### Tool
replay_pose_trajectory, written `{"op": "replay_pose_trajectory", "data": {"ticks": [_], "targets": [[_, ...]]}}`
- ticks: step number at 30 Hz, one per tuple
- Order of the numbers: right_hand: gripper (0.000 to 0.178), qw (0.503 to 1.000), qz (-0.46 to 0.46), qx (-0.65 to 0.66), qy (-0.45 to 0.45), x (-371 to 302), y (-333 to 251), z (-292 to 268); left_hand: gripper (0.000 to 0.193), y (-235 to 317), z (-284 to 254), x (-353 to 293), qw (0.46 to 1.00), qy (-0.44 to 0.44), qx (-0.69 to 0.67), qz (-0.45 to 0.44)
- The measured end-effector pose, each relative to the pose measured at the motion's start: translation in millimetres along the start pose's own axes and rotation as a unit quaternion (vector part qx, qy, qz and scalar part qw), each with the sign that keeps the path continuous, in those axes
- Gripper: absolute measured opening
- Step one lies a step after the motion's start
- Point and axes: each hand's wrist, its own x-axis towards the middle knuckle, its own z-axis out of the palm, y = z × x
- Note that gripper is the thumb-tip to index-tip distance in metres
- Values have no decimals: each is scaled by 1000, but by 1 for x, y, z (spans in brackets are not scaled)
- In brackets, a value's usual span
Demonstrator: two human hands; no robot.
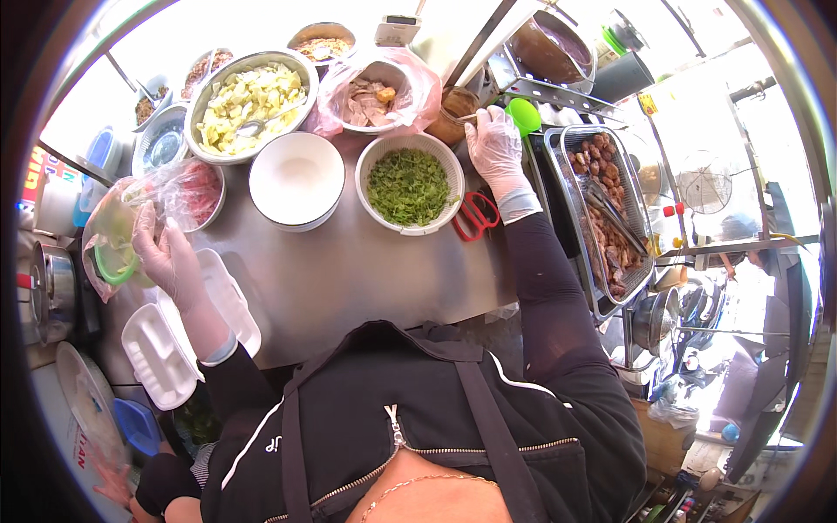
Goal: The person assembles food items into a takeaway container, adding cooked meat, vegetables, and sauce, then seals the container and places it into a plastic bag.
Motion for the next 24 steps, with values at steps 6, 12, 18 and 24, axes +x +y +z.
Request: {"op": "replay_pose_trajectory", "data": {"ticks": [6,12,18,24], "targets": [[46,998,46,-29,-16,-21,-12,6,37,31,17,-18,999,-18,-18,40],[51,995,35,18,94,-13,-15,-61,43,63,61,-50,965,-174,-7,197],[53,940,-119,318,-20,-1,-94,-186,86,143,144,-108,843,-516,-81,129],[58,901,-203,365,-120,-1,-77,-204,66,157,190,-138,755,-596,-249,-113]]}}
